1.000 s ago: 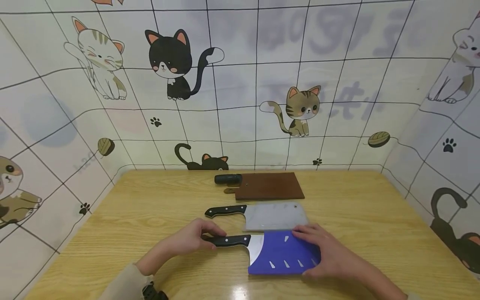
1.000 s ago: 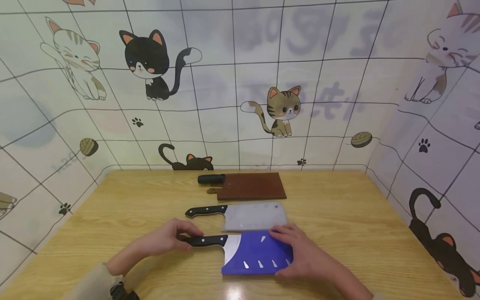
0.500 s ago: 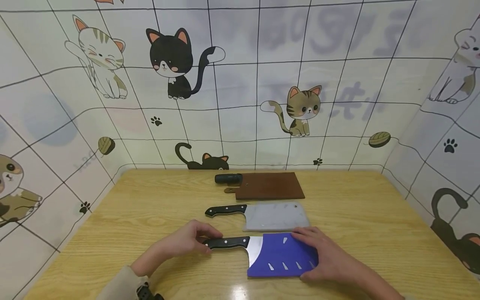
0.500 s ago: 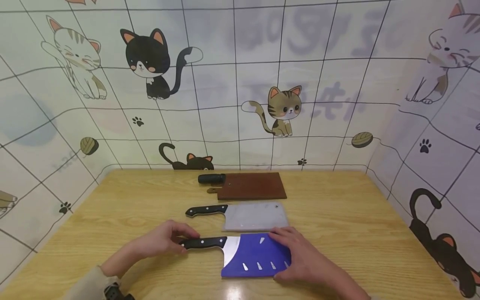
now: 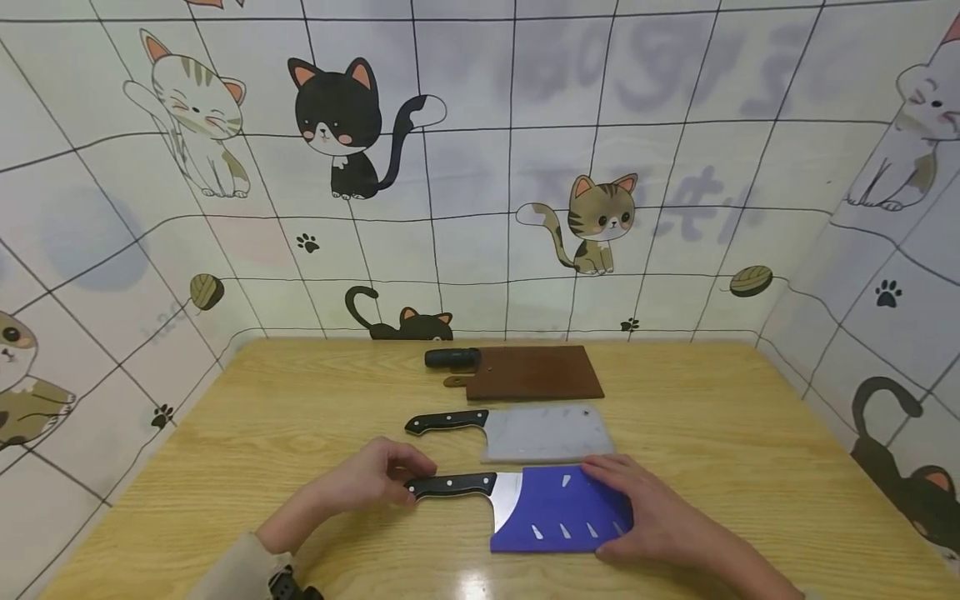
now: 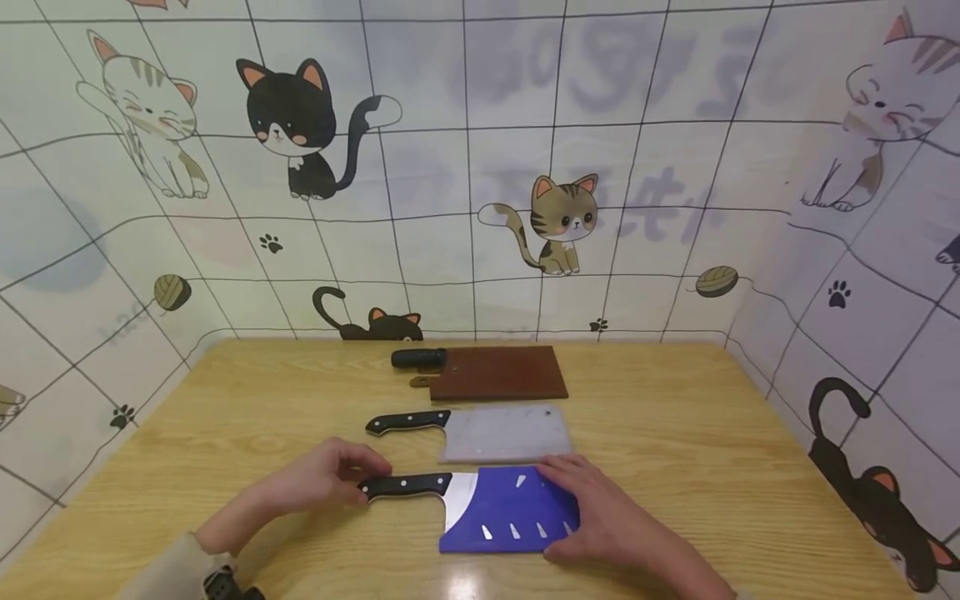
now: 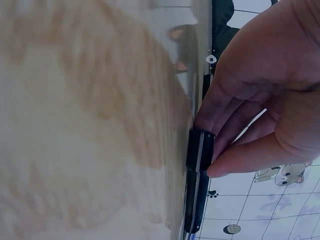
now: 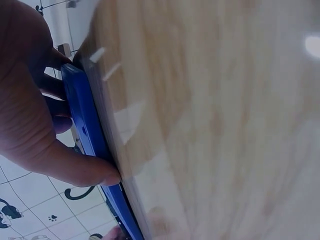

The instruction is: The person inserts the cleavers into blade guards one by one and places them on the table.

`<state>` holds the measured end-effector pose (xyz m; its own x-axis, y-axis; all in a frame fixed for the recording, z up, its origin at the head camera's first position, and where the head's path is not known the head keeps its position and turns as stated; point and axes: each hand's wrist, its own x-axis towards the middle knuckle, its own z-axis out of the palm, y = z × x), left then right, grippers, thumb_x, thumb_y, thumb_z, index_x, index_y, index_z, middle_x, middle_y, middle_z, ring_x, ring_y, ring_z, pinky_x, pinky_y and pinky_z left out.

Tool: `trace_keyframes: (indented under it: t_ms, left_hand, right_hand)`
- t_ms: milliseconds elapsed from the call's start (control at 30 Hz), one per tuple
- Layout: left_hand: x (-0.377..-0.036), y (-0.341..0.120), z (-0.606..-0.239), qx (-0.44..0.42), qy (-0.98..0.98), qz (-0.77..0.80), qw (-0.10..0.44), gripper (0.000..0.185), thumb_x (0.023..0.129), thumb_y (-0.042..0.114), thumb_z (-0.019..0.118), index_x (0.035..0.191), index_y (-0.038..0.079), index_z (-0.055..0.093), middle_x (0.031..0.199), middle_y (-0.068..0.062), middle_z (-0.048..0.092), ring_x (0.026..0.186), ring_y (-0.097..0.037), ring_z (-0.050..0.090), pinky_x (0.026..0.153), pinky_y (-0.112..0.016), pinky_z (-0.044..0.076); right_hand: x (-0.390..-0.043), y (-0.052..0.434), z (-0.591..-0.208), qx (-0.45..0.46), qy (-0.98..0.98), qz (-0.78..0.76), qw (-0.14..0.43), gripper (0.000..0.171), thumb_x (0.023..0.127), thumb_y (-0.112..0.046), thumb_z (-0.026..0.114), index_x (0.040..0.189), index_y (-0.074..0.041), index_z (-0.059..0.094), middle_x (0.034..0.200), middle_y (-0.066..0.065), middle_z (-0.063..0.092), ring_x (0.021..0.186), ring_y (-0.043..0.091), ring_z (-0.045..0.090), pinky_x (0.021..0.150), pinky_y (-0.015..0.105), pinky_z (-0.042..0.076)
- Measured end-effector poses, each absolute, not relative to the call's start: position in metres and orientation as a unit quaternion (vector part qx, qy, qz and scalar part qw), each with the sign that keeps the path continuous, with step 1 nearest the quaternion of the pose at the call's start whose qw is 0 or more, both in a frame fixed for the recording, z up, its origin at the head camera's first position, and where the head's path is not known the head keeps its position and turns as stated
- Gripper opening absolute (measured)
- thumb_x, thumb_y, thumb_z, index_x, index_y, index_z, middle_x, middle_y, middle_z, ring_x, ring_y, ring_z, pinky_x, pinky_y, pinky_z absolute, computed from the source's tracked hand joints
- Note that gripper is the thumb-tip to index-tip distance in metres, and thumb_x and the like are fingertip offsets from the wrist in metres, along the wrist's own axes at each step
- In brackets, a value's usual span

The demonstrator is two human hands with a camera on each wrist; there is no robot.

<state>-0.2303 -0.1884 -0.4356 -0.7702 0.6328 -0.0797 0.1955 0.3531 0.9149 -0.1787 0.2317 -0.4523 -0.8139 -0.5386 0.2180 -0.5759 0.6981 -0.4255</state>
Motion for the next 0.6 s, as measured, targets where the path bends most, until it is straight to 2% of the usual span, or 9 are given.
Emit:
trace_keyframes:
  t_ms: [233,600]
  left_hand:
    - [-0.234,-0.19,-0.436,0.273,0.801,0.487,0.216,0.038,0.079,-0.009,0.076,0.117,-0.002,0.072,0.118,-0.01,0.071,0.112,-0.026,0.066,0.096,-0.031,0.052]
    - [-0.234,-0.194,-0.434,0.274,0.798,0.488,0.223,0.038,0.079,-0.009,0.076,0.117,-0.003,0.072,0.118,-0.01,0.07,0.112,-0.024,0.065,0.097,-0.03,0.051]
  right_hand:
    - [-0.176,0.232,-0.445,0.267,-0.933,0.243,-0.012,0.094,0.065,-0.045,0.094,0.142,-0.005,0.06,0.146,0.007,0.055,0.134,0.037,0.049,0.102,0.062,0.042]
    - [-0.175,0.231,-0.439,0.28,-0.936,0.214,-0.014,0.095,0.069,-0.059,0.089,0.142,-0.005,0.06,0.146,0.01,0.056,0.133,0.04,0.049,0.103,0.062,0.042]
